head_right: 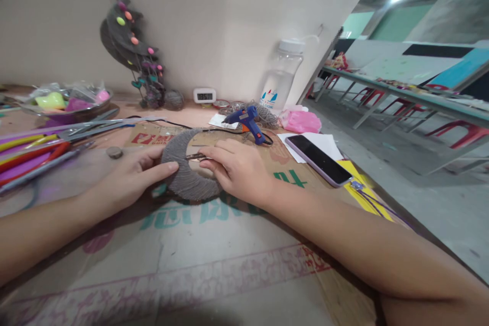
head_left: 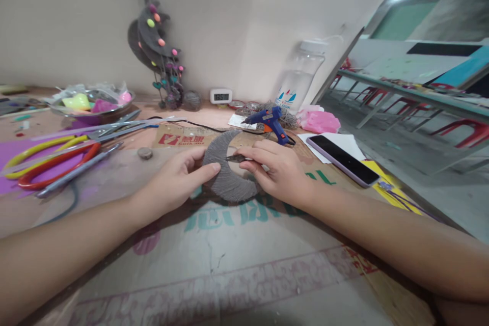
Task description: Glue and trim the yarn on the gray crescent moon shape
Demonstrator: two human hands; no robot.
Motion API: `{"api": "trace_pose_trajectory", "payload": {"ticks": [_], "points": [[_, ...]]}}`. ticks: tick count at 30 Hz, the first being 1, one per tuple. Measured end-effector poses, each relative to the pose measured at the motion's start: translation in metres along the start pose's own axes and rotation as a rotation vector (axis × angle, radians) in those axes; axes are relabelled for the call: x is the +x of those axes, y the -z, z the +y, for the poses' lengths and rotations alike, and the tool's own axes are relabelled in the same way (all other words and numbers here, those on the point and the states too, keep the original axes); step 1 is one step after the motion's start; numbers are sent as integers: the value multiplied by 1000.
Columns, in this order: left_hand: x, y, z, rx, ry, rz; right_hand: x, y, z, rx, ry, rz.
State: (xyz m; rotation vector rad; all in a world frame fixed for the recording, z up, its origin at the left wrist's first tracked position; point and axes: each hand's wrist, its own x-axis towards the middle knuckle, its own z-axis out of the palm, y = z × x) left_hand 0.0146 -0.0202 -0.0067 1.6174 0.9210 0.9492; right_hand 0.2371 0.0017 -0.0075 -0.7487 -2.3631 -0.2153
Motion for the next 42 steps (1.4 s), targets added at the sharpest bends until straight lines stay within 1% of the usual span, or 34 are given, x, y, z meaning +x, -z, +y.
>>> {"api": "trace_pose_trajectory", "payload": {"ticks": [4, 17, 27, 31, 37, 42], "points": [[-1, 1, -1, 3, -8, -8, 0, -1, 0, -7, 20, 36], [-1, -1, 1, 31, 37, 12, -1, -2, 1, 48, -5, 53], [0, 0, 0, 38, 28, 6, -1, -1, 1, 23, -2, 40], [-1, 0, 0, 18, 28, 5, -1, 0, 0, 15, -19, 19], [-1, -1, 0, 2, 24, -14, 1, 2, -2, -34, 3, 3], [-1, -1, 1, 14, 17, -4, 0, 2, 0, -58, 10, -27]]}}
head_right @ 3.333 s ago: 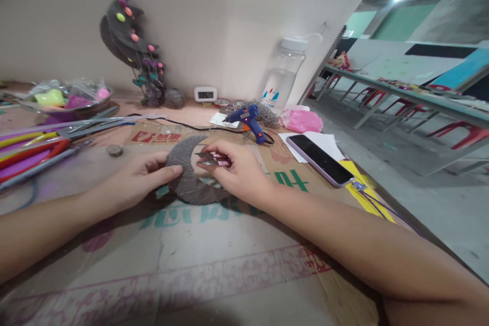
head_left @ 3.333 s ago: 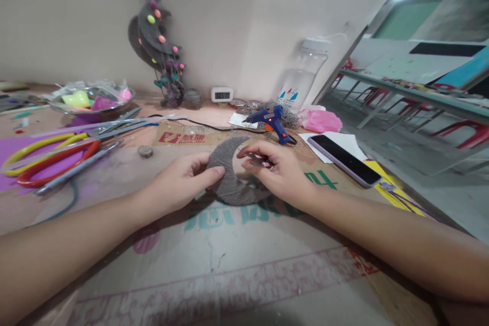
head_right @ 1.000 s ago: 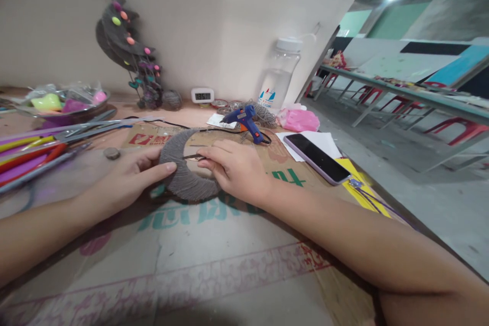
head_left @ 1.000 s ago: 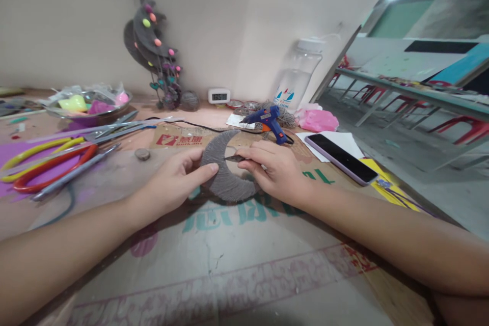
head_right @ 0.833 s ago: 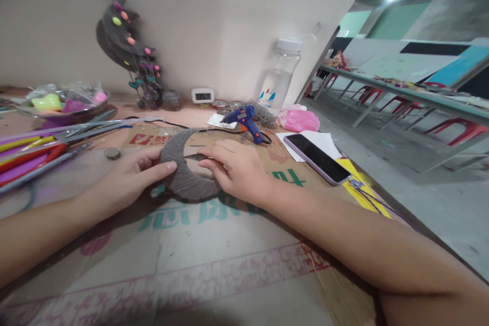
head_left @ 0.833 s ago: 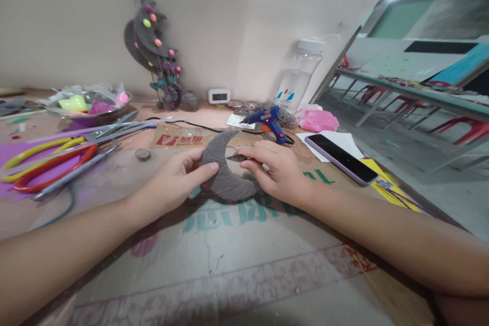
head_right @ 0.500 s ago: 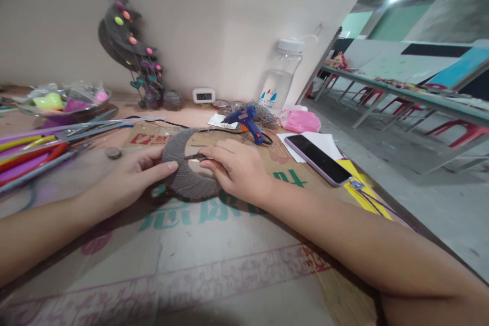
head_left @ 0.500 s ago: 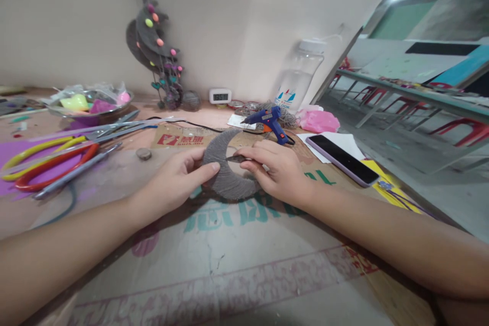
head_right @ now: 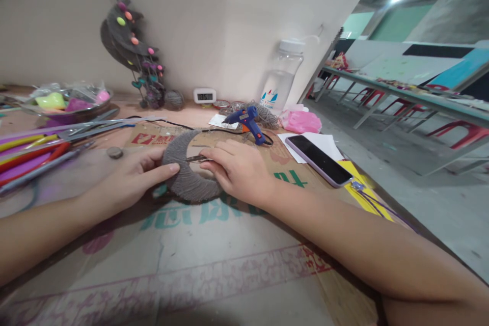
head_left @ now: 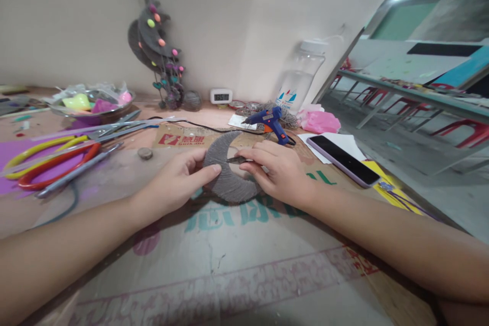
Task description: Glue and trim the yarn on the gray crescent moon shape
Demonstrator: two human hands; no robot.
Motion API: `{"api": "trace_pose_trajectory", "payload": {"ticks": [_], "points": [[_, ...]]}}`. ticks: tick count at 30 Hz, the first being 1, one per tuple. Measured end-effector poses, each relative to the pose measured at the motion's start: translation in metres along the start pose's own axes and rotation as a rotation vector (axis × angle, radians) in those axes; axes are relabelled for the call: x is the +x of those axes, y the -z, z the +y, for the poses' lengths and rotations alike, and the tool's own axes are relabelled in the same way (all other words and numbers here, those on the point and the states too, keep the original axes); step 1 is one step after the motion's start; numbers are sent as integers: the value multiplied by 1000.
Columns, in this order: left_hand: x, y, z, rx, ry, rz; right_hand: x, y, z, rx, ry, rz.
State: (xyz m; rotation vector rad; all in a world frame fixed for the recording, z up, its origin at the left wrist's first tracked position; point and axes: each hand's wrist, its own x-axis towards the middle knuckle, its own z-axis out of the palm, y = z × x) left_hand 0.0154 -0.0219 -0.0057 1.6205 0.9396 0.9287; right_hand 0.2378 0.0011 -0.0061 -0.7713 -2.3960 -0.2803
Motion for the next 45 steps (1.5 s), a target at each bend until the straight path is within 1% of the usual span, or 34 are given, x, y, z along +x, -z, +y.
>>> {"api": "trace_pose_trajectory", "payload": {"ticks": [7, 13, 17, 28, 35, 45], "points": [[1, 0, 0, -28, 12, -9, -1, -1, 2, 13, 27, 33], [2, 1, 0, -18, 24, -13, 0, -1, 0, 35, 5, 61], [3, 1, 0, -14, 28, 4, -1, 0, 0, 61, -14, 60], [3, 1, 0, -3, 26, 5, 0, -1, 1, 47, 10, 54], [5, 0, 1, -69, 31, -41, 1, -2, 1, 29, 9, 39], [5, 0, -3, -186, 44, -93, 2, -2, 1, 35, -7, 31]]}}
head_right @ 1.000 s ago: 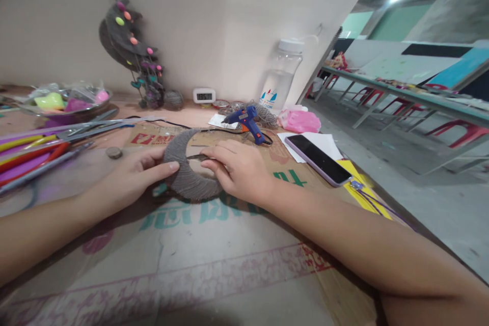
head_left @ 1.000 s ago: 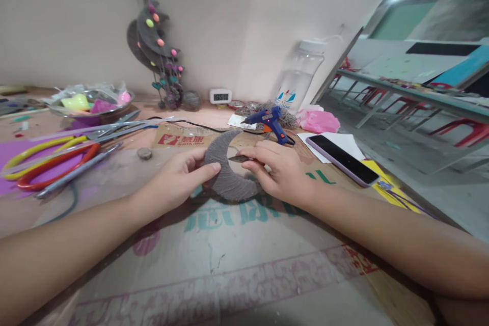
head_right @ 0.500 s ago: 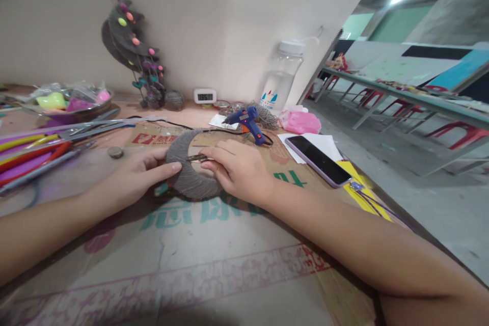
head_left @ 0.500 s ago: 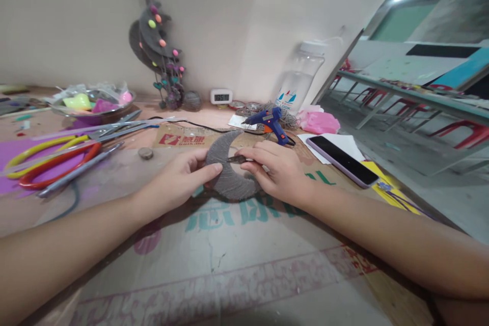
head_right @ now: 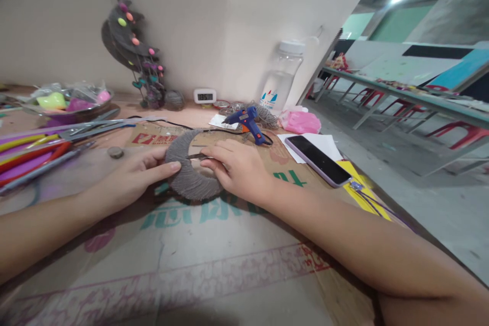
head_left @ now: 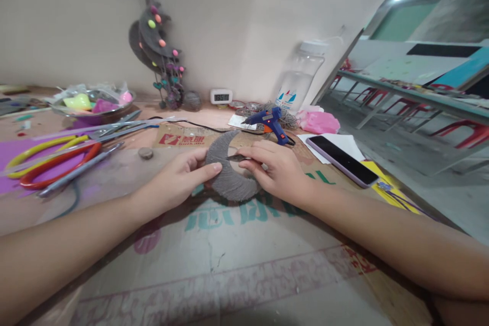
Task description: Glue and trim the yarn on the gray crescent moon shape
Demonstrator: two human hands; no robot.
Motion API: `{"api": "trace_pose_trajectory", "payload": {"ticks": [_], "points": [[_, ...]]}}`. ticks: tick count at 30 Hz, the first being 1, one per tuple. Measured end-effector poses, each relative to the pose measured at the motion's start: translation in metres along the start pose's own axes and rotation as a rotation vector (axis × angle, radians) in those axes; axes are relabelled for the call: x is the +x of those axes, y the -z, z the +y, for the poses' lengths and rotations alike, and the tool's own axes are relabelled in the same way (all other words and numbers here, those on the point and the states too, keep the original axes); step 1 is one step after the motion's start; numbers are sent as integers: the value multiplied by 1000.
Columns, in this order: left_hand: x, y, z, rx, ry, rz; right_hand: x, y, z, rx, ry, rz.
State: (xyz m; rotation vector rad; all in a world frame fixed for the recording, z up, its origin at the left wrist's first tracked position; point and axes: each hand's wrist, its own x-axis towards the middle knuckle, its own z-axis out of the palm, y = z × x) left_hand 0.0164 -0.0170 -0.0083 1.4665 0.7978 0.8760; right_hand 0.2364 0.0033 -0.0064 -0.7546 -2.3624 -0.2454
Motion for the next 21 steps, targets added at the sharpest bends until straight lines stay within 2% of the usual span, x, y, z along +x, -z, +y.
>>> {"api": "trace_pose_trajectory", "payload": {"ticks": [11, 21], "points": [[1, 0, 2, 32, 23, 39, -2, -2, 0, 54, -35, 29], [0, 1, 1, 35, 12, 34, -1, 0, 0, 16, 2, 13]]}}
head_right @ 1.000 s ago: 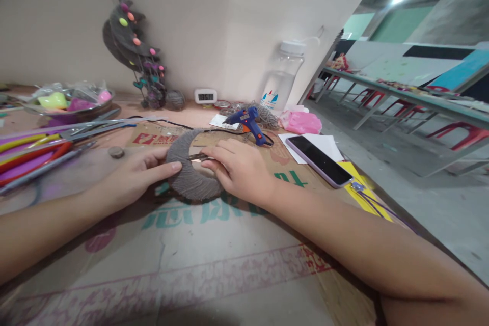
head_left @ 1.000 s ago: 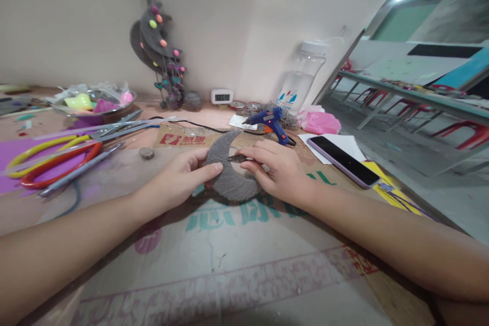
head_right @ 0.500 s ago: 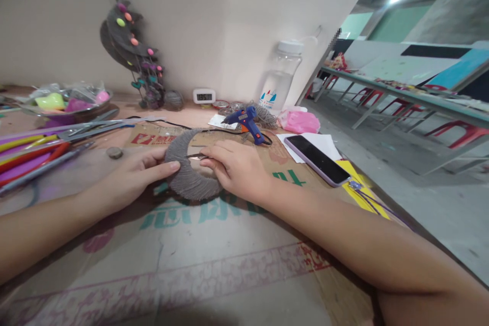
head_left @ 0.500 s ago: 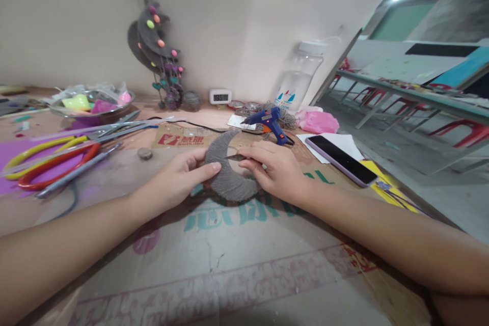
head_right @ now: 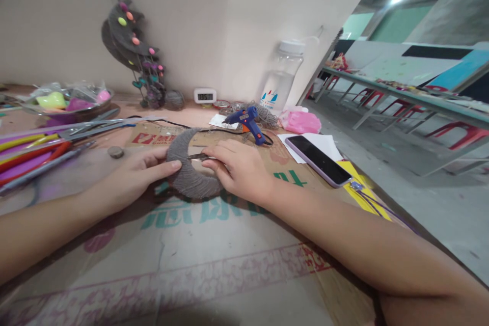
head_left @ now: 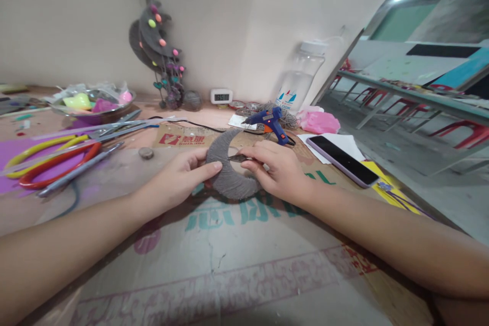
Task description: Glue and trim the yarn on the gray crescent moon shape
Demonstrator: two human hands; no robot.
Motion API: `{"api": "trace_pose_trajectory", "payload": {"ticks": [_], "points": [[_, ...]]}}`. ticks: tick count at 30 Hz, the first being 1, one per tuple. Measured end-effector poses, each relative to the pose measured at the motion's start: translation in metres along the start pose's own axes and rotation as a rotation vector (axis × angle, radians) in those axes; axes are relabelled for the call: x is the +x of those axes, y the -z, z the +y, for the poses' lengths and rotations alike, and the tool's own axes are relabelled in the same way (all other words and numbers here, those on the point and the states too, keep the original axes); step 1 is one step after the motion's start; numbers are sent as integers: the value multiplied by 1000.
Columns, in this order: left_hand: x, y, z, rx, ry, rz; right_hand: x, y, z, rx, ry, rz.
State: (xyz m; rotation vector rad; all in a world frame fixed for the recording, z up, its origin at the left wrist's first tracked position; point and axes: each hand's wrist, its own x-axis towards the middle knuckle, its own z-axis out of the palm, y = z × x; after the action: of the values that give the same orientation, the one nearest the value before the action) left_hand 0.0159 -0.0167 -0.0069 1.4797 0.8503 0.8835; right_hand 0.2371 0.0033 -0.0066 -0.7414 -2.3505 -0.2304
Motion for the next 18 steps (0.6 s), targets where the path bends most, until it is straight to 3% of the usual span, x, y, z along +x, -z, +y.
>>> {"api": "trace_pose_trajectory", "payload": {"ticks": [14, 18], "points": [[0, 0, -3, -14, 19, -22, 0, 0, 0, -9, 1, -36], [0, 0, -1, 65, 9, 13, -1, -1, 0, 95, -82, -12]]}}
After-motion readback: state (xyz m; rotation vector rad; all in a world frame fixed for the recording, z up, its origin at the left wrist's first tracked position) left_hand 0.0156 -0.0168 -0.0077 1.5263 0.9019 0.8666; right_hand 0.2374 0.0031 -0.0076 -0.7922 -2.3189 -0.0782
